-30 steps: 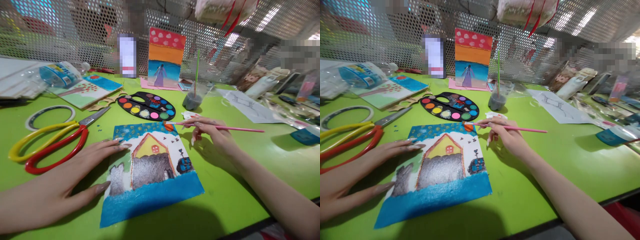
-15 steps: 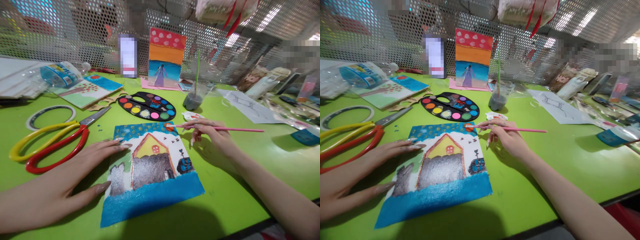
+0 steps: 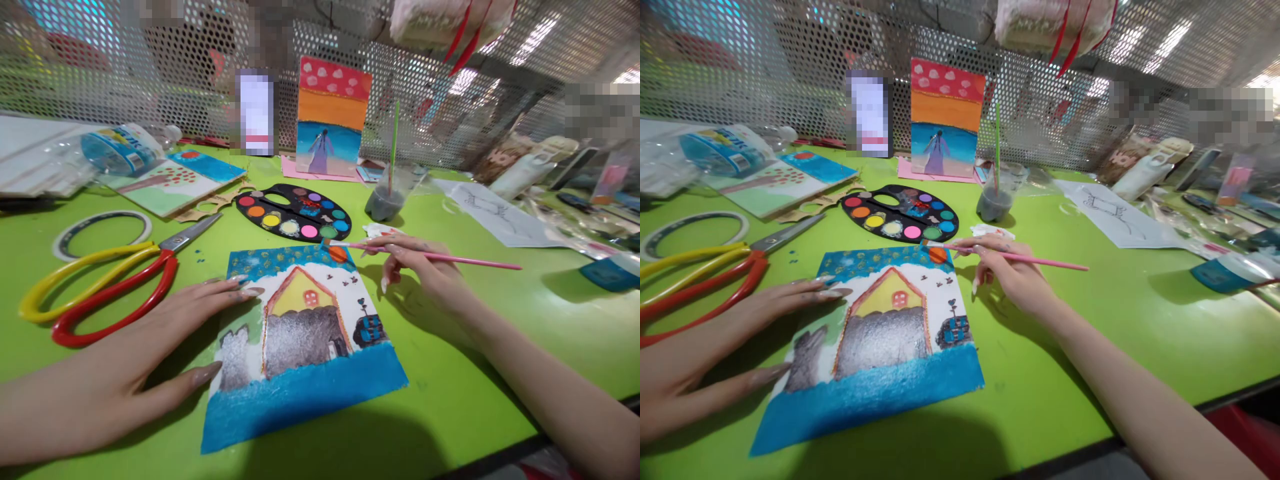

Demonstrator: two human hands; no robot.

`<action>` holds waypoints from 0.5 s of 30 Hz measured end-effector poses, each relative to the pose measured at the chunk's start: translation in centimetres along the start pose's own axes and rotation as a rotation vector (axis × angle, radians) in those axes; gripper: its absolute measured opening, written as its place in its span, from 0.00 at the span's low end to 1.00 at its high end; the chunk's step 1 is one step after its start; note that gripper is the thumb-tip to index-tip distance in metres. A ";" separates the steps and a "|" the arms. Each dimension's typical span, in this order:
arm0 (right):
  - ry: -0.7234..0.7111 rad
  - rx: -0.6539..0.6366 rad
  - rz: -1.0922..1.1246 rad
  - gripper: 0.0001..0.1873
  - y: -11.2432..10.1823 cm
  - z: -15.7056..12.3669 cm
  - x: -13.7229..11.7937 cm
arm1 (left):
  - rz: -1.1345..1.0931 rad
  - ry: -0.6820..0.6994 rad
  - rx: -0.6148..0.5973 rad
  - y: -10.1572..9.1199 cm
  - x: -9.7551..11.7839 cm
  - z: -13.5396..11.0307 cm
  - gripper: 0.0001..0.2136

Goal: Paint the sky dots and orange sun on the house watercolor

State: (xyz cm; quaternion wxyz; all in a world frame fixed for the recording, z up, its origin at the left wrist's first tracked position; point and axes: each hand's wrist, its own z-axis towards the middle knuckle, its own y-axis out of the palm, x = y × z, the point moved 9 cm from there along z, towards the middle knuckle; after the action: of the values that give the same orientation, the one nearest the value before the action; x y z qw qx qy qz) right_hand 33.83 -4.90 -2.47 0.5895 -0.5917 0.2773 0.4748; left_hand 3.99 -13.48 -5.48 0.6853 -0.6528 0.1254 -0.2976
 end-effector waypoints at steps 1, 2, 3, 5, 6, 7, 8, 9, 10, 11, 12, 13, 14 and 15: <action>-0.007 -0.015 -0.024 0.13 0.2 0.0 0.0 | 0.014 0.011 -0.018 0.2 0.0 -0.1 0.34; -0.012 -0.022 -0.041 0.13 0.2 0.0 0.0 | 0.022 0.009 -0.021 0.2 -0.1 -0.1 0.34; -0.011 -0.019 -0.046 0.13 0.2 0.0 0.0 | 0.025 0.009 -0.025 0.3 -0.2 -0.2 0.34; -0.007 0.005 -0.015 0.13 -0.2 0.0 0.1 | 0.017 0.016 -0.026 0.3 -0.2 -0.2 0.34; -0.012 0.023 0.013 0.13 -0.4 0.1 0.1 | 0.012 0.017 -0.029 0.3 -0.2 -0.2 0.35; -0.020 0.032 0.039 0.13 -0.6 0.1 0.1 | 0.008 0.014 -0.033 0.3 -0.2 -0.2 0.35; -0.031 0.035 0.060 0.13 -0.7 0.2 0.0 | 0.007 0.010 -0.035 0.4 -0.3 -0.2 0.35; -0.041 0.035 0.072 0.13 -0.8 0.2 -0.1 | 0.010 0.007 -0.037 0.4 -0.3 -0.2 0.35; -0.044 0.028 0.074 0.13 -0.7 0.2 -0.1 | 0.017 0.004 -0.042 0.4 -0.3 -0.2 0.36; -0.041 0.018 0.067 0.13 -0.6 0.2 -0.1 | 0.023 0.003 -0.048 0.5 -0.3 -0.2 0.36; -0.037 0.007 0.056 0.13 -0.5 0.2 0.0 | 0.026 0.003 -0.048 0.5 -0.3 -0.2 0.35; -0.032 -0.001 0.045 0.13 -0.3 0.2 0.0 | 0.024 0.002 -0.046 0.5 -0.3 -0.2 0.35; -0.026 -0.006 0.035 0.13 -0.2 0.2 0.1 | 0.019 0.000 -0.043 0.4 -0.3 -0.2 0.35; -0.016 -0.011 0.023 0.13 -0.1 0.2 0.1 | 0.011 -0.001 -0.040 0.4 -0.3 -0.1 0.35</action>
State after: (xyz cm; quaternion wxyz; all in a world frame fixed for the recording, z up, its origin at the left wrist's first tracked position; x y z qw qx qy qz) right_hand 33.93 -4.68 -2.50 0.5829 -0.5880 0.2769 0.4877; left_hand 3.77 -13.41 -5.96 0.6737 -0.6659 0.1345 -0.2910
